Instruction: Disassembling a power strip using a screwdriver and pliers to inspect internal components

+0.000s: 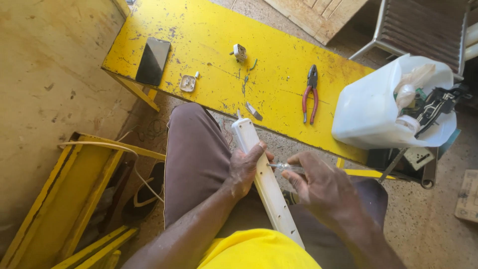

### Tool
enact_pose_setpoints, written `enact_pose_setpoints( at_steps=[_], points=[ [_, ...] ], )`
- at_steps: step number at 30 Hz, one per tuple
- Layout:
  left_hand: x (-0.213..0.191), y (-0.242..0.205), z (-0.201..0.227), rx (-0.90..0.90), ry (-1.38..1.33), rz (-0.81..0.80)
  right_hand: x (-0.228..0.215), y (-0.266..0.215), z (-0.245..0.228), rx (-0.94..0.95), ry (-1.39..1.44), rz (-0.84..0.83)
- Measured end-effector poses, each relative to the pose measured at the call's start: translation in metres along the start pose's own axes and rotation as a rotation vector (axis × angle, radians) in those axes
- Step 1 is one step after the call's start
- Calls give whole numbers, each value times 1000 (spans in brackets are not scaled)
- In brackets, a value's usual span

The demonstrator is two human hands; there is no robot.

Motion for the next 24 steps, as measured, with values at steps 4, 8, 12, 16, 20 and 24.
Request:
enact_pose_setpoints(
  at_steps=[4,8,12,16,20,24],
  points=[
    [5,1,12,53,-10,48,-14,8,-15,-131,164,91],
    [-4,0,7,25,4,93,-16,8,-24,-124,70,91],
    [3,-2,14,9,-11,89,-19,16,-30,-110,-67,122],
    [-4,3,7,14,5,113,-24,17,-27,-146,-74,34],
    [3,1,10,19,6,73,-17,12,-29,-280,-407,84],
    [1,4,13,12,-8,87,-7,30,-28,-403,-502,118]
  ],
)
Point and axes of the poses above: each hand's wrist, its own y-axis towards the middle knuckle, its own x-axis out of the palm, z = x × y, the point moved 5 cm from there along y, towards the middle knuckle, and after that the axes turned 12 degrees about x, right-handed, at the moved point
